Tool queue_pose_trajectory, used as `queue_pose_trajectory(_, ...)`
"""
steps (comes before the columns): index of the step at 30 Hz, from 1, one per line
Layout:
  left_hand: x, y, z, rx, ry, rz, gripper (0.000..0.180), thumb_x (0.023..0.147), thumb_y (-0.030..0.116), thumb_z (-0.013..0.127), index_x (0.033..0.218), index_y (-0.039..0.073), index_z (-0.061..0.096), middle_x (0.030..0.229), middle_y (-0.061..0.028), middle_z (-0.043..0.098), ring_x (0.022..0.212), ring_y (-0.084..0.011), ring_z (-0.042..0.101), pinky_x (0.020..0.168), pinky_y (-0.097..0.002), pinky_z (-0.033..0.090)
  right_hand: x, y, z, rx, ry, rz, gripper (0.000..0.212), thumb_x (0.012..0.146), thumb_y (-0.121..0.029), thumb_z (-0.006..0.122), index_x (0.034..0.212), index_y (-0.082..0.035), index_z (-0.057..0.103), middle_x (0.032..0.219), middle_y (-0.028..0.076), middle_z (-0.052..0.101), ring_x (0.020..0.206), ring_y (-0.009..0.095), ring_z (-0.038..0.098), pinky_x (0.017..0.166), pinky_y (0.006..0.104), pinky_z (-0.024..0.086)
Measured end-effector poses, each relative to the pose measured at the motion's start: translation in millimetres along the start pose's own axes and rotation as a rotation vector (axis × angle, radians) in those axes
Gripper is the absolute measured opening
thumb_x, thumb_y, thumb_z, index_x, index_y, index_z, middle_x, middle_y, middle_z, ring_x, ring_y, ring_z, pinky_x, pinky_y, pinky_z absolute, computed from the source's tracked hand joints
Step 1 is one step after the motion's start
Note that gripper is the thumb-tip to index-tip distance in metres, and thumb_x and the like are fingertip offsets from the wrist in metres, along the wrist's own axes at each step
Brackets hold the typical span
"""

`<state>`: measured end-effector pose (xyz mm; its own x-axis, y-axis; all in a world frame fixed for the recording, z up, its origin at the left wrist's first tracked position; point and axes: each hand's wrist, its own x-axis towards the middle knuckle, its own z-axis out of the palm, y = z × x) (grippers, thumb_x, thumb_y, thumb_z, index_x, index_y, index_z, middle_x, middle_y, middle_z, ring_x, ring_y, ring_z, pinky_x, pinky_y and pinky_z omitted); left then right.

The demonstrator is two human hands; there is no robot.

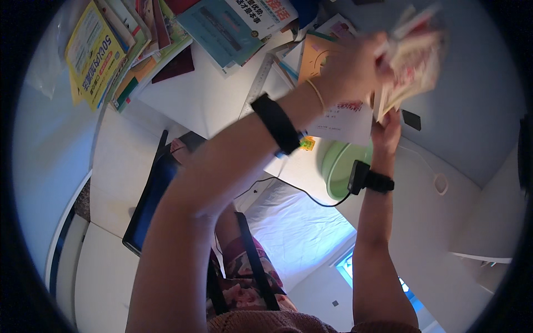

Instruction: The person clears books from a white shelf by hand, wipes the shelf surface with a cloth, and then rinses and wrings out the cloth in a basin of water.

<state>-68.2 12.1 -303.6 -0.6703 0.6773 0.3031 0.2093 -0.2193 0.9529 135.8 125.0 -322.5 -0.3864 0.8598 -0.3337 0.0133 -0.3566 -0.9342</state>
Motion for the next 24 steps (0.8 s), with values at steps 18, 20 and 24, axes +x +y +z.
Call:
queue_pose_trajectory(18,72.3,-73.4,-233.4,-0.102,0.467,-0.367,0.038,0.078,0.02,0.06,0.108,0.0,0.047,0.095,-0.0112,0.058,0.078,-0.0219,0.06,0.06,-0.0313,0.051,78.4,-58.0,145.0,-0.229,-0.123,-0.265,0.062,0.077,-0.023,0.063,0.126,0.001,0.032,0.1,0.01,0.056,0.089,0.02,0.054,0.078,0.0338,0.041)
queue_pose_trajectory(20,71.5,-111.7,-259.2,0.369,0.494,-0.528,0.061,0.075,0.032,0.066,0.117,-0.003,0.04,0.094,-0.013,0.057,0.075,-0.021,0.061,0.053,-0.0317,0.053,59.3,-14.6,89.1,-0.013,0.024,-0.093,0.049,0.08,-0.024,0.061,0.115,0.007,0.044,0.107,0.012,0.054,0.094,0.02,0.053,0.082,0.0302,0.041)
queue_pose_trajectory(24,85.3,-133.3,-271.8,0.163,0.45,-0.592,0.064,0.074,0.04,0.065,0.114,-0.005,0.044,0.101,-0.0174,0.053,0.088,-0.0228,0.057,0.066,-0.0351,0.05,28.6,78.4,-19.3,-0.14,0.535,0.42,0.041,0.071,-0.032,0.069,0.1,-0.009,0.052,0.074,0.004,0.051,0.064,0.015,0.051,0.057,0.0299,0.042)
